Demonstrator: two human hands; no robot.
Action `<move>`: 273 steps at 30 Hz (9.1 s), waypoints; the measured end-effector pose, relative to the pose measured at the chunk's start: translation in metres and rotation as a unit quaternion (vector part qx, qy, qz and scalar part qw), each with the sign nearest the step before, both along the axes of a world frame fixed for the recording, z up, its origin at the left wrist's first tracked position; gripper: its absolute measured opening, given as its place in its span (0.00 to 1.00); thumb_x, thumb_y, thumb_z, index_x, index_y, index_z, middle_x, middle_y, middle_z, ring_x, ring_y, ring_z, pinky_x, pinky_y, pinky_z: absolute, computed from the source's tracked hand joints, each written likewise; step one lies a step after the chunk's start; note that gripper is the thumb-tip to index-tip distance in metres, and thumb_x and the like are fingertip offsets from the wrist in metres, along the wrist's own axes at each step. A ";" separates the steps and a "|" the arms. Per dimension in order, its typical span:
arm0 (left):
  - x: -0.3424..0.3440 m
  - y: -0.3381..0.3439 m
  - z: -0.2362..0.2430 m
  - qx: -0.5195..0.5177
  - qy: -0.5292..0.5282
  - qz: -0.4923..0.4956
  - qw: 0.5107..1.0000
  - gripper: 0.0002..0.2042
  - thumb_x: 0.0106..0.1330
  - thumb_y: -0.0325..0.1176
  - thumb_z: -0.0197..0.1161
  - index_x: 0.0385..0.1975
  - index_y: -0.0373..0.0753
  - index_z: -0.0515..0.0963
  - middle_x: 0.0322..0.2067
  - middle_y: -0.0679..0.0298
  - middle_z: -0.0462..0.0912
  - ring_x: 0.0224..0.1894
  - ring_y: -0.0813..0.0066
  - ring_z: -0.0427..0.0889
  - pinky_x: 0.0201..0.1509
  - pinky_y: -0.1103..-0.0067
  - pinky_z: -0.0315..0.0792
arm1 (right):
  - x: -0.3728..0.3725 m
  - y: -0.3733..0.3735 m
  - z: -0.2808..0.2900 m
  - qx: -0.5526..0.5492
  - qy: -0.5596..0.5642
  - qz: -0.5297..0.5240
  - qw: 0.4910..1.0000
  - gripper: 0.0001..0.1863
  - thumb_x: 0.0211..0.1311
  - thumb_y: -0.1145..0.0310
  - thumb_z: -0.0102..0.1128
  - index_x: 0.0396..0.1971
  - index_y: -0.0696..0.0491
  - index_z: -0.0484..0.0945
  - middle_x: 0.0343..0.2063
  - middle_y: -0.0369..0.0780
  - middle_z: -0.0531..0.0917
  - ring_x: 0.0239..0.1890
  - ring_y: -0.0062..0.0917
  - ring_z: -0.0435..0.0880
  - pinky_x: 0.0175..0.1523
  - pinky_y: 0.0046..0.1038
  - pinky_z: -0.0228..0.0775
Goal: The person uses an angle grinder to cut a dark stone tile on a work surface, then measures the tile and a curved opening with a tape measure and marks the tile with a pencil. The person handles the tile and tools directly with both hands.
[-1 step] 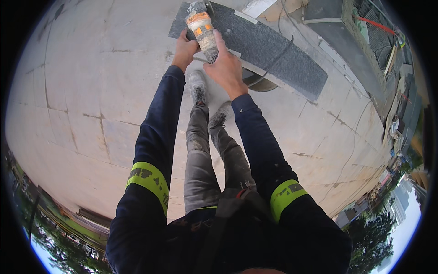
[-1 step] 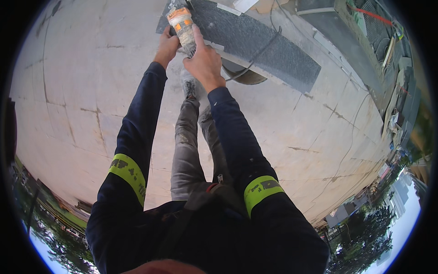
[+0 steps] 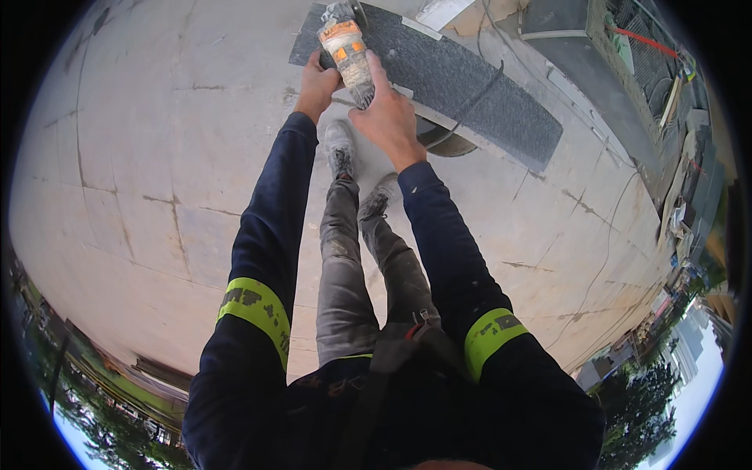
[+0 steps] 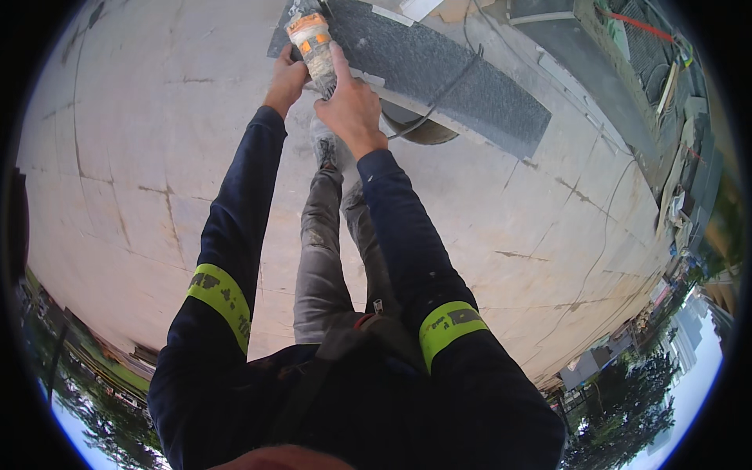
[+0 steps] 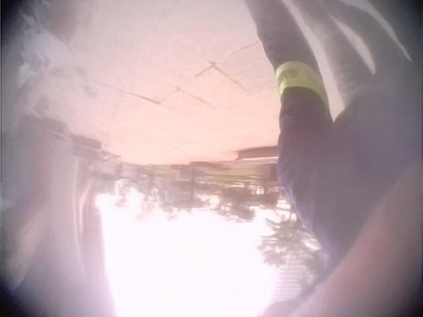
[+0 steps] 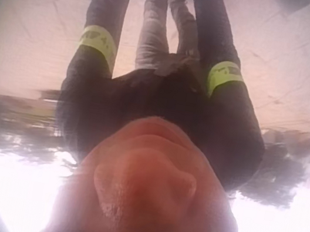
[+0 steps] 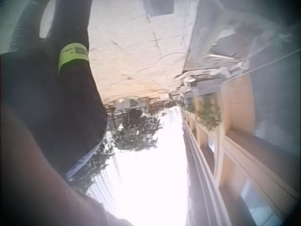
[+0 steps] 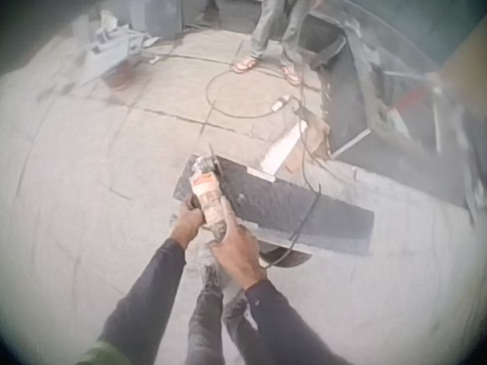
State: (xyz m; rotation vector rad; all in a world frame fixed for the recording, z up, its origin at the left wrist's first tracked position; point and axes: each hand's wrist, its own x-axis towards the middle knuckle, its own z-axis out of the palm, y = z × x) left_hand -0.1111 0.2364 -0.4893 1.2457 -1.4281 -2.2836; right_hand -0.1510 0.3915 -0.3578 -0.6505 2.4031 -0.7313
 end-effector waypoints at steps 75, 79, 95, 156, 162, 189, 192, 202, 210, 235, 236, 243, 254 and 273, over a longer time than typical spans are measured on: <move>-0.002 -0.004 0.002 -0.028 -0.052 0.011 0.998 0.33 0.61 0.18 0.69 0.65 0.20 0.61 0.54 0.43 0.80 0.51 0.57 0.88 0.51 0.67 0.90 | -0.005 0.004 0.001 -0.007 -0.019 0.007 1.000 0.58 0.49 0.67 0.70 0.82 0.40 0.50 0.42 0.55 0.89 0.47 0.54 0.89 0.54 0.47 0.80; -0.003 -0.006 0.007 -0.034 -0.038 -0.030 0.998 0.37 0.63 0.21 0.70 0.69 0.20 0.58 0.55 0.46 0.80 0.53 0.57 0.87 0.53 0.69 0.88 | -0.012 -0.004 -0.010 -0.005 -0.019 0.009 1.000 0.57 0.50 0.67 0.71 0.82 0.40 0.51 0.42 0.56 0.89 0.46 0.55 0.89 0.53 0.48 0.80; -0.003 -0.002 -0.035 -0.047 0.032 -0.024 0.998 0.43 0.58 0.22 0.75 0.68 0.16 0.54 0.52 0.46 0.77 0.52 0.59 0.86 0.50 0.69 0.89 | -0.027 -0.018 -0.010 0.017 -0.036 0.018 0.999 0.58 0.50 0.62 0.72 0.82 0.39 0.49 0.47 0.58 0.88 0.51 0.59 0.87 0.59 0.50 0.78; 0.004 -0.002 -0.001 -0.038 0.014 -0.046 0.998 0.42 0.62 0.15 0.68 0.73 0.26 0.48 0.60 0.45 0.76 0.57 0.56 0.86 0.57 0.64 0.88 | -0.006 0.007 -0.015 0.010 -0.028 0.014 0.999 0.59 0.49 0.64 0.70 0.82 0.39 0.48 0.44 0.56 0.89 0.48 0.56 0.88 0.57 0.47 0.79; 0.005 0.005 -0.004 -0.025 0.032 -0.005 0.999 0.41 0.64 0.15 0.64 0.75 0.27 0.49 0.60 0.45 0.77 0.58 0.55 0.85 0.59 0.64 0.87 | -0.010 -0.002 -0.020 0.011 -0.036 0.015 0.999 0.59 0.49 0.64 0.71 0.82 0.40 0.48 0.43 0.58 0.88 0.49 0.57 0.88 0.57 0.48 0.79; 0.003 0.001 -0.020 -0.021 0.056 -0.008 0.998 0.46 0.62 0.16 0.69 0.75 0.29 0.43 0.57 0.44 0.76 0.54 0.56 0.86 0.56 0.65 0.88 | -0.001 0.022 0.000 -0.020 -0.024 0.039 0.999 0.59 0.50 0.69 0.71 0.82 0.45 0.47 0.48 0.59 0.87 0.50 0.58 0.87 0.58 0.48 0.79; 0.007 -0.001 -0.019 -0.014 0.058 -0.021 0.998 0.45 0.63 0.15 0.66 0.76 0.29 0.42 0.58 0.43 0.75 0.55 0.55 0.86 0.57 0.64 0.88 | -0.005 0.013 -0.003 -0.015 -0.046 0.031 0.998 0.58 0.50 0.68 0.71 0.82 0.46 0.48 0.49 0.59 0.87 0.51 0.58 0.87 0.58 0.48 0.79; 0.006 0.001 -0.023 -0.020 0.059 -0.015 0.998 0.44 0.64 0.13 0.61 0.77 0.29 0.40 0.58 0.43 0.75 0.54 0.53 0.87 0.58 0.64 0.88 | -0.021 -0.014 -0.019 -0.004 -0.021 0.035 0.999 0.57 0.50 0.66 0.71 0.82 0.44 0.50 0.47 0.58 0.88 0.51 0.57 0.87 0.57 0.47 0.80; 0.003 0.004 -0.009 0.005 0.023 0.001 1.000 0.43 0.64 0.13 0.63 0.78 0.34 0.47 0.61 0.45 0.76 0.59 0.56 0.85 0.58 0.64 0.86 | 0.004 0.029 0.008 -0.004 -0.047 0.018 0.999 0.58 0.50 0.67 0.71 0.82 0.42 0.49 0.50 0.58 0.87 0.51 0.57 0.87 0.58 0.47 0.79; 0.004 -0.002 -0.025 -0.003 0.059 0.008 0.998 0.39 0.63 0.14 0.63 0.73 0.28 0.49 0.57 0.44 0.77 0.52 0.53 0.88 0.52 0.63 0.90 | 0.002 0.025 0.005 0.025 -0.046 0.009 0.999 0.58 0.50 0.63 0.73 0.82 0.39 0.50 0.48 0.55 0.88 0.52 0.55 0.87 0.59 0.48 0.79; 0.004 -0.002 -0.026 -0.001 0.055 0.005 0.998 0.39 0.64 0.14 0.62 0.73 0.28 0.49 0.57 0.44 0.78 0.52 0.53 0.88 0.51 0.62 0.90 | 0.007 0.031 0.006 0.020 -0.030 0.006 0.999 0.58 0.51 0.64 0.73 0.82 0.38 0.50 0.47 0.55 0.89 0.51 0.55 0.88 0.57 0.48 0.79; 0.001 -0.010 -0.022 0.013 0.017 -0.006 1.000 0.42 0.65 0.13 0.64 0.75 0.34 0.45 0.60 0.45 0.76 0.57 0.51 0.86 0.57 0.59 0.86 | 0.014 0.043 0.007 -0.006 0.000 0.006 1.000 0.59 0.49 0.66 0.71 0.82 0.37 0.49 0.40 0.54 0.90 0.45 0.54 0.89 0.53 0.48 0.80; 0.011 -0.015 -0.019 0.018 0.030 -0.033 0.999 0.47 0.63 0.12 0.64 0.78 0.31 0.39 0.58 0.45 0.76 0.56 0.51 0.86 0.55 0.62 0.89 | 0.014 0.038 0.009 -0.004 -0.023 0.006 1.000 0.58 0.48 0.68 0.70 0.82 0.39 0.51 0.38 0.54 0.89 0.44 0.55 0.89 0.53 0.49 0.81; 0.011 -0.010 -0.020 0.032 0.047 -0.006 0.998 0.47 0.60 0.12 0.68 0.78 0.23 0.46 0.47 0.47 0.78 0.46 0.55 0.89 0.50 0.69 0.91 | -0.018 0.000 -0.019 0.006 -0.003 0.023 1.000 0.58 0.48 0.65 0.73 0.81 0.39 0.52 0.46 0.55 0.89 0.49 0.54 0.88 0.56 0.48 0.81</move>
